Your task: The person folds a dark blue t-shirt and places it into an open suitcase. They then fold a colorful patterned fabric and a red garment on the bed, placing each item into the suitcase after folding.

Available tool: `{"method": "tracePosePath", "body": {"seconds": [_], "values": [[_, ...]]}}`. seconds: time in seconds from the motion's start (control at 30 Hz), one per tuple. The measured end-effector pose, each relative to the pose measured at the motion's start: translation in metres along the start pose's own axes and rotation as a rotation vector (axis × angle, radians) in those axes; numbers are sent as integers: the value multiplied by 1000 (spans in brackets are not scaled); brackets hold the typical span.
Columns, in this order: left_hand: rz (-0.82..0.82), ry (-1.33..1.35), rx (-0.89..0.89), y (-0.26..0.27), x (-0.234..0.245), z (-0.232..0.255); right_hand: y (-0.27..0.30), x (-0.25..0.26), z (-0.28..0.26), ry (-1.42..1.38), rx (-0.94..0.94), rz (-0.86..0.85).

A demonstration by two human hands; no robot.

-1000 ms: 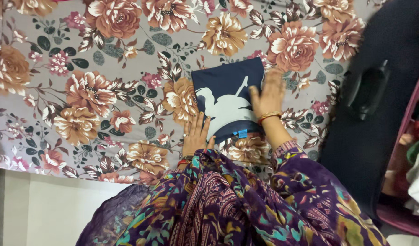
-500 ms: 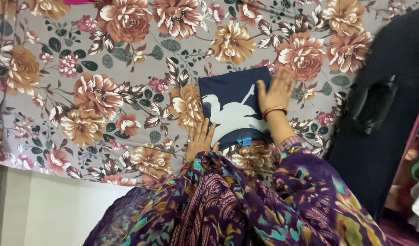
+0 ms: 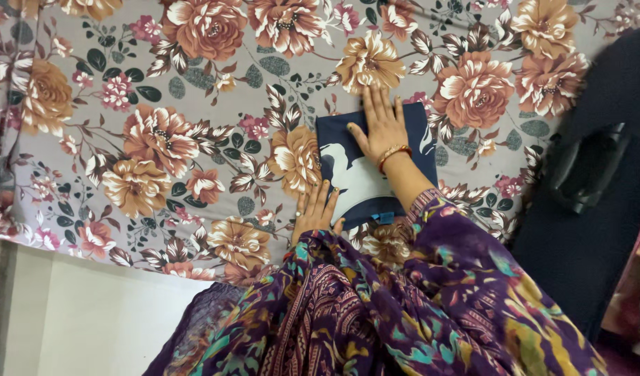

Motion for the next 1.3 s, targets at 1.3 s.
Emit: {"method": "tracePosePath", "body": {"seconds": [1.3], "values": [[134, 269, 149, -10, 20, 14, 175, -38, 102, -517, -785, 152]]}}
Point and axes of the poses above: each hand's wrist, its own y-axis away from the middle knuckle, its own x-axis out of the back of the hand, z = x × y, the point moved 2 cm from there along -y, towards the middle knuckle
